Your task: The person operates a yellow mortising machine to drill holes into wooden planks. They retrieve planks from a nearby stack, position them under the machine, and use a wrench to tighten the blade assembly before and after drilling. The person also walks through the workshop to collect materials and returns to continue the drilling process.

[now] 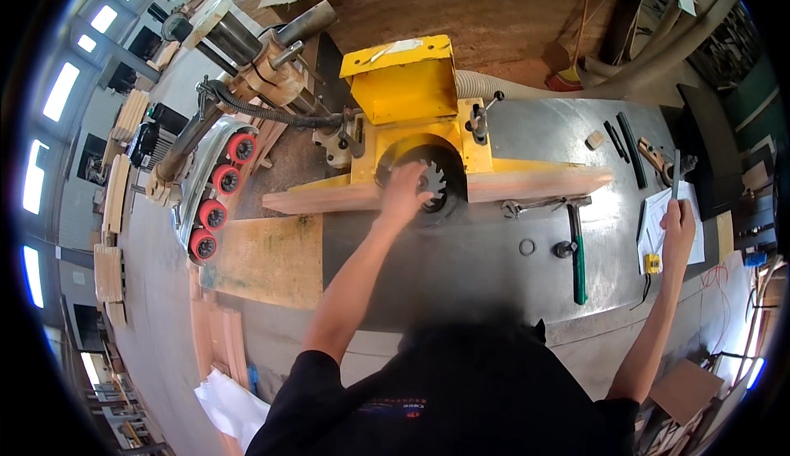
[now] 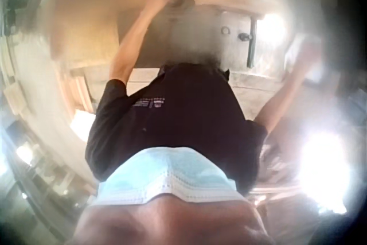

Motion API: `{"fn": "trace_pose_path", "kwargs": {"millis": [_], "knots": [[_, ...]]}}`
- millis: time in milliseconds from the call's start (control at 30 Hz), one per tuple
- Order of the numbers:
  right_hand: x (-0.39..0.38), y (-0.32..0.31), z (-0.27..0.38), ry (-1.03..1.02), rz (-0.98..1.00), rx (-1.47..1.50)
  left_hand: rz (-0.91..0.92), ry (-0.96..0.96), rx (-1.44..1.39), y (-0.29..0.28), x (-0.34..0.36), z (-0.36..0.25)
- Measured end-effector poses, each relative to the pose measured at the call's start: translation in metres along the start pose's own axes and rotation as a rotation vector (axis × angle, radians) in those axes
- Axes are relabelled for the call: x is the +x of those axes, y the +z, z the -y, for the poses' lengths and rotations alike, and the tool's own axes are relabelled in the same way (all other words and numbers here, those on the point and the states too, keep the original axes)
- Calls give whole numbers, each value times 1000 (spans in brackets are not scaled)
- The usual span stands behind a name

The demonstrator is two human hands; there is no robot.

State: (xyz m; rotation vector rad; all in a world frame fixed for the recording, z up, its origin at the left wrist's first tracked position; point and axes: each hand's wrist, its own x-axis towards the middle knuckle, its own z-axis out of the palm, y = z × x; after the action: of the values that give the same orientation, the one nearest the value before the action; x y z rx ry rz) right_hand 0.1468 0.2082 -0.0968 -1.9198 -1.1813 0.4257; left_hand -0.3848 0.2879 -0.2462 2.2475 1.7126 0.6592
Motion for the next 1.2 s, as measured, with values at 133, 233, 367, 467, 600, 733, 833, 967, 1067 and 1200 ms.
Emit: {"fn": "trace_pose_path", "kwargs": {"millis": [133, 233, 367, 467, 600, 733, 833, 967, 1067, 1200], "knots": [[-44, -5, 10, 85, 131, 407, 200, 25, -4, -12, 9, 8], [-65, 18, 19, 67, 167, 560, 169, -27, -21, -10, 5, -1], [-94, 59, 70, 52, 391, 634, 91, -93, -51, 2, -23, 1], [-115, 85, 85, 55, 516, 668, -247, -104, -43, -6, -32, -19], [-155, 125, 100, 152, 683, 739, 222, -78, -310, -24, -92, -84], [-198, 170, 112, 223, 757, 866, 478, -143, -367, -24, -142, -156], [-229, 191, 121, 69, 801, 749, 317, -248, -245, 15, -168, -133], [-247, 197, 141, -18, 864, 649, 81, -109, -115, 24, -179, -105], [-256, 198, 151, -114, 954, 636, -114, 17, -10, 7, -179, -81], [-242, 214, 124, -336, 687, 641, -80, -183, -93, -12, -130, -40]]}}
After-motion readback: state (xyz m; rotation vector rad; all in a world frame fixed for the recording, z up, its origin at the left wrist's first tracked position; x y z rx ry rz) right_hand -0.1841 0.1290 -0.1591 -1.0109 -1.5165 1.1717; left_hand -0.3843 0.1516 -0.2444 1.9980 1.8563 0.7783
